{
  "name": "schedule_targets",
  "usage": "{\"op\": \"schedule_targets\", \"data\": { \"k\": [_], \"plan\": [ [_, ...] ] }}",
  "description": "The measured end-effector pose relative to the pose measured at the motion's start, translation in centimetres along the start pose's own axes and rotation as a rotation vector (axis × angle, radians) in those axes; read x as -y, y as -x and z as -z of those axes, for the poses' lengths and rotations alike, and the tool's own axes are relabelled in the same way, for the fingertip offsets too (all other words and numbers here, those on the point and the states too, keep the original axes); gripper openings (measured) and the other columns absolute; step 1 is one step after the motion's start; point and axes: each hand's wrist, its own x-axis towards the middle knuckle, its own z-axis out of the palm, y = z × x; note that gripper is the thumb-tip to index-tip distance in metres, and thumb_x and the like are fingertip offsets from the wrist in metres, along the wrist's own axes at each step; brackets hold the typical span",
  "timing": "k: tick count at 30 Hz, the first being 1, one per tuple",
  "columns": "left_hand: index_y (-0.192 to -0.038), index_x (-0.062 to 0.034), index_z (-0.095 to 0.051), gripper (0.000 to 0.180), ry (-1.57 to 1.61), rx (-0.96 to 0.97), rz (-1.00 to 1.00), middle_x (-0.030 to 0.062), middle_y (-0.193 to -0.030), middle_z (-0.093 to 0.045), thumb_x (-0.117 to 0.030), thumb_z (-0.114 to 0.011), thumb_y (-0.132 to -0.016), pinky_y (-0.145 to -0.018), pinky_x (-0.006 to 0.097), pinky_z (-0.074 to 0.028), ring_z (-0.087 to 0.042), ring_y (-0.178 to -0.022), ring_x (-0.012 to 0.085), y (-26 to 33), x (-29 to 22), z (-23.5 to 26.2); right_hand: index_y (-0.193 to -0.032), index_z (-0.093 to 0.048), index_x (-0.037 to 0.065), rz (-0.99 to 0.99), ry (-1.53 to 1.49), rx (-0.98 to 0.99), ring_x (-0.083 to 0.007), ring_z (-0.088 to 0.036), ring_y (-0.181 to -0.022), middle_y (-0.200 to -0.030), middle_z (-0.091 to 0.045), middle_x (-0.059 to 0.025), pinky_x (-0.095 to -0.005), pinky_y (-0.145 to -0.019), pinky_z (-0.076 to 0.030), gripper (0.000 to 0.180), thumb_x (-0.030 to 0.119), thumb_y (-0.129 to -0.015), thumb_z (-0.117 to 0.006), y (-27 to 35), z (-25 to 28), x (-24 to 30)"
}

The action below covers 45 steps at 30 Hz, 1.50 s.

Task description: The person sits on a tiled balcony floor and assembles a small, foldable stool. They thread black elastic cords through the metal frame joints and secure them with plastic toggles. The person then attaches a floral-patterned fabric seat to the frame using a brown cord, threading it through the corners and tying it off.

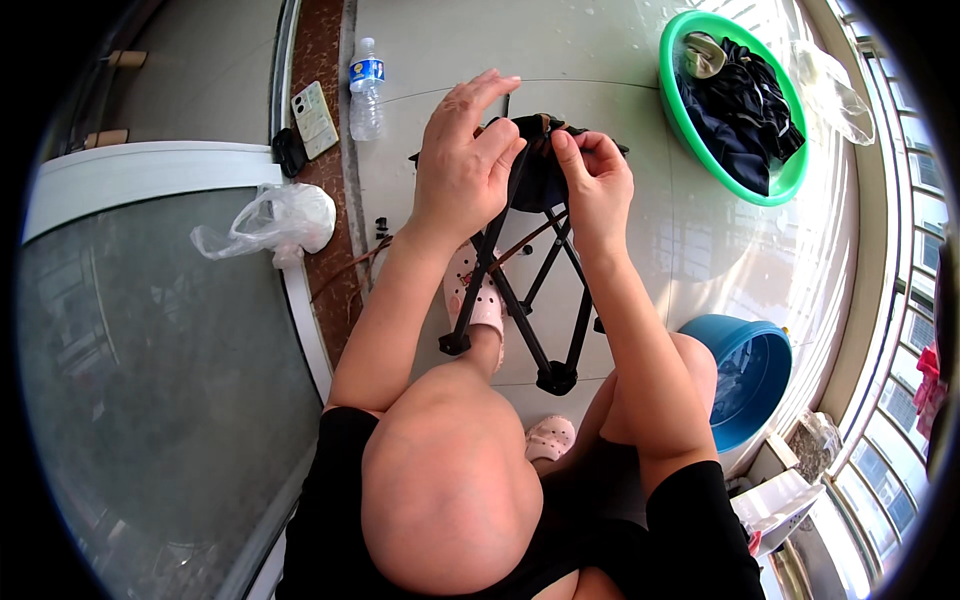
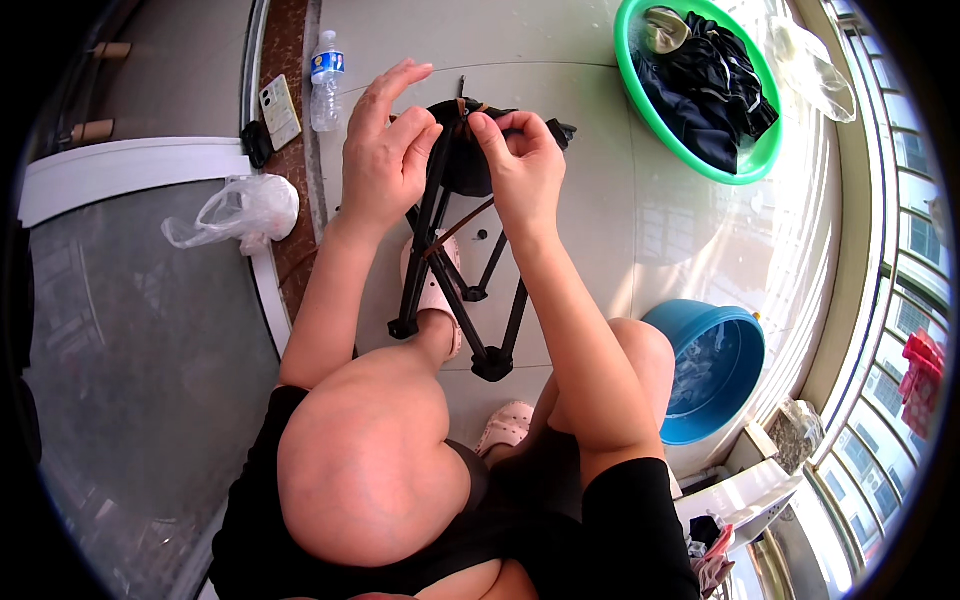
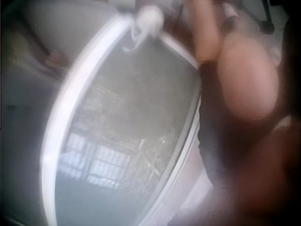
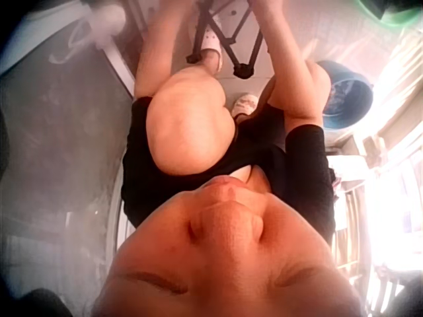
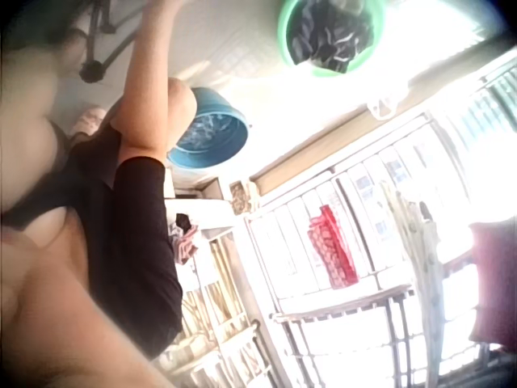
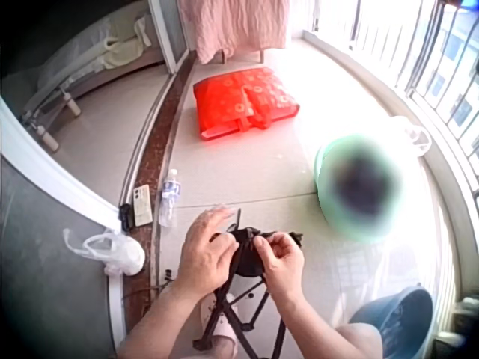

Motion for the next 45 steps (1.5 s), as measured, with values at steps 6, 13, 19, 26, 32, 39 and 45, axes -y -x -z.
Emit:
{"op": "schedule_targets", "data": {
  "k": [6,13,19,26,32,39,45],
  "plan": [
    [-0.082,-0.0014,-0.054,0.014,0.376,0.26,0.136,0.0081,-0.116,-0.071,-0.005,-0.06,-0.093,-0.076,0.024,-0.052,-0.066,-0.084,0.0179,-0.7,-0.5,1.6,-0.087,-0.073,0.0,0.034,0.309,0.13,-0.0077,-0.046,-0.055,-0.059,-0.058,0.0001,-0.0253,-0.053,-0.038,0.038,0.038,-0.087,-0.074,-0.9,2.2,2.1],
    [-0.084,-0.0009,-0.058,0.019,0.743,0.098,0.456,0.0071,-0.113,-0.072,-0.013,-0.057,-0.099,-0.073,0.024,-0.05,-0.063,-0.078,0.0127,1.3,0.4,1.0,-0.082,-0.075,0.001,0.063,0.729,0.254,-0.0165,-0.047,-0.046,-0.05,-0.052,-0.0056,-0.033,-0.049,-0.04,0.052,0.053,-0.082,-0.074,-1.5,2.6,6.2],
    [-0.075,-0.0015,-0.058,0.022,0.421,0.103,0.176,0.0043,-0.108,-0.072,-0.013,-0.066,-0.092,-0.087,0.033,-0.05,-0.062,-0.102,0.0195,-0.5,-1.4,2.2,-0.075,-0.074,0.003,0.041,0.902,0.293,-0.0195,-0.055,-0.048,-0.05,-0.054,-0.0055,-0.0334,-0.049,-0.044,0.062,0.065,-0.08,-0.068,-2.2,2.4,7.2],
    [-0.07,-0.0053,-0.059,0.03,0.651,0.185,0.082,0.0038,-0.105,-0.071,-0.026,-0.074,-0.086,-0.091,0.038,-0.047,-0.053,-0.123,0.0272,-1.0,1.9,1.5,-0.071,-0.073,0.005,0.056,1.091,0.299,-0.0214,-0.062,-0.055,-0.053,-0.059,-0.0053,-0.0344,-0.053,-0.049,0.068,0.073,-0.072,-0.069,-1.8,1.3,9.4],
    [-0.073,-0.0077,-0.064,0.021,0.568,0.181,0.08,-0.0027,-0.094,-0.074,-0.022,-0.076,-0.084,-0.104,0.043,-0.04,-0.058,-0.117,0.0271,-0.1,1.3,2.7,-0.069,-0.072,0.004,-0.016,1.025,0.266,-0.0223,-0.063,-0.055,-0.053,-0.059,-0.0059,-0.0346,-0.053,-0.049,0.069,0.073,-0.067,-0.073,-2.3,1.6,10.0],
    [-0.098,-0.0077,-0.06,0.02,0.408,0.168,0.01,0.0039,-0.102,-0.065,-0.008,-0.072,-0.083,-0.107,0.048,-0.035,-0.052,-0.125,0.0327,0.4,-0.2,1.0,-0.078,-0.073,0.003,0.128,0.807,0.378,-0.0222,-0.064,-0.057,-0.062,-0.066,-0.0092,-0.0321,-0.059,-0.05,0.038,0.04,-0.085,-0.069,-0.8,1.2,10.7],
    [-0.102,-0.0077,-0.059,0.025,0.402,0.082,0.173,0.0043,-0.103,-0.063,-0.003,-0.072,-0.082,-0.106,0.045,-0.038,-0.046,-0.133,0.0332,0.6,-1.2,0.0,-0.088,-0.07,-0.001,0.139,0.735,0.587,-0.0268,-0.067,-0.066,-0.076,-0.07,-0.0131,-0.0344,-0.067,-0.053,0.018,0.016,-0.083,-0.07,-0.1,2.4,14.8]
  ]
}}
